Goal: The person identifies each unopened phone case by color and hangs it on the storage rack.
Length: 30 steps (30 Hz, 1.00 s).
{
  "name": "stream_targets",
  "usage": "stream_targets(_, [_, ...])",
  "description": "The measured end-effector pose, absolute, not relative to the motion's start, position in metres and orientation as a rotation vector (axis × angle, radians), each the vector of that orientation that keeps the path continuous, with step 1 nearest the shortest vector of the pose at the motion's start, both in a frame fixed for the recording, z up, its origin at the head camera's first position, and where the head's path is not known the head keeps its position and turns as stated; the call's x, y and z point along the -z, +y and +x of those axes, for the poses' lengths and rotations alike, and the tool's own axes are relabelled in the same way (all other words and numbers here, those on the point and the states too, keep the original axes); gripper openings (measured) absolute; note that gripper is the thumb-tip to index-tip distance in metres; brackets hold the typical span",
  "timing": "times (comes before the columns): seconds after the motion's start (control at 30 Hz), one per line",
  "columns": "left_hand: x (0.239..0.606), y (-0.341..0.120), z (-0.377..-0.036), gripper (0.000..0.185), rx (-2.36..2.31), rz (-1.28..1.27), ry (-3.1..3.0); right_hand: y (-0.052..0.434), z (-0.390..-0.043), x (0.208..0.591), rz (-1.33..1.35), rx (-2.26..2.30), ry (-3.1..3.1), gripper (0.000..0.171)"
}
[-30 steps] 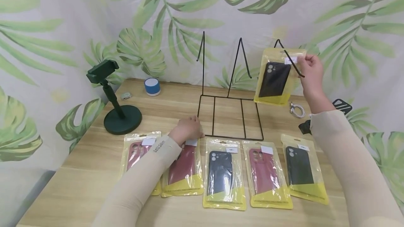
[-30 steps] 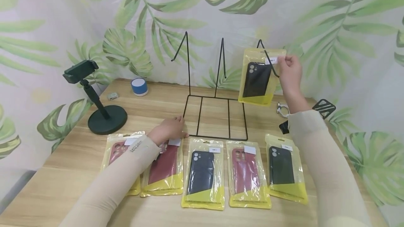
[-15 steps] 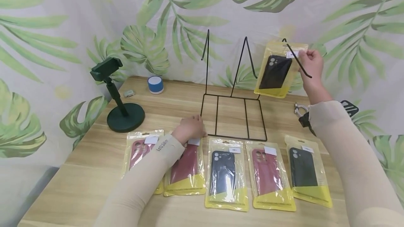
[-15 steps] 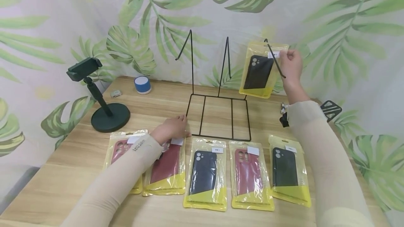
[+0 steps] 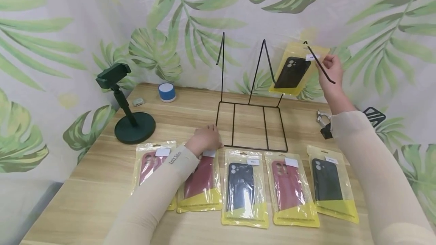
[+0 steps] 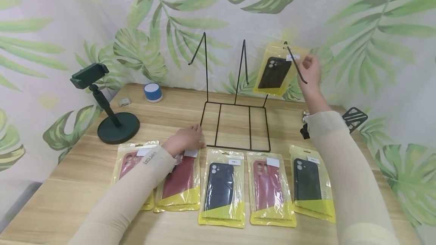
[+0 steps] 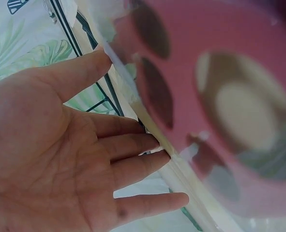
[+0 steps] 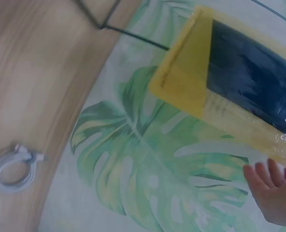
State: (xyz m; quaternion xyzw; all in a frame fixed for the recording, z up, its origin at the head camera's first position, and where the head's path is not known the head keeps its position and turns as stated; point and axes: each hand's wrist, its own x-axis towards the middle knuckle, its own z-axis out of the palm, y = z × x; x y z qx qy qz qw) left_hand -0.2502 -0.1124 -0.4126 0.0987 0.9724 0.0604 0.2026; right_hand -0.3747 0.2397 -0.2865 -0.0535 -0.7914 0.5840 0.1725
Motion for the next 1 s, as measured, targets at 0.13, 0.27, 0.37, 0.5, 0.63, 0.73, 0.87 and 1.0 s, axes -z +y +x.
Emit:
stream_targets(0.13, [0.411,-0.11,-0.25,0.087,-0.174,0.273,2.712,0.253,-0.358,0.296,-0.079,-1.537,-2.442,0.071])
stream_targets(0.27, [0.412,-0.109,-0.25,0.087,-0.167,0.279,2.71,0.267,-0.332,0.311,-0.023,-1.48,-2.581,0.078])
stream_targets(0.37, [0.413,-0.108,-0.251,0.087,-0.175,0.281,2.709,0.278,-0.311,0.326,0.068,-1.352,-2.756,0.081])
stream_targets(0.5, [0.413,-0.108,-0.252,0.087,-0.199,0.273,2.703,0.297,-0.287,0.353,0.286,-0.937,-3.083,0.071])
stream_targets(0.63, [0.415,-0.11,-0.254,0.088,-0.197,0.248,2.695,0.312,-0.27,0.377,0.445,-0.517,-3.283,0.051])
stream_targets(0.73, [0.416,-0.112,-0.254,0.088,-0.196,0.241,2.695,0.321,-0.26,0.388,0.474,-0.394,-3.35,0.042])
stream_targets(0.87, [0.417,-0.112,-0.254,0.088,-0.212,0.256,2.694,0.334,-0.25,0.395,0.406,-0.38,-3.406,0.041])
stream_targets(1.0, [0.417,-0.109,-0.255,0.088,-0.218,0.266,2.692,0.345,-0.244,0.403,0.323,-0.405,-3.423,0.041])
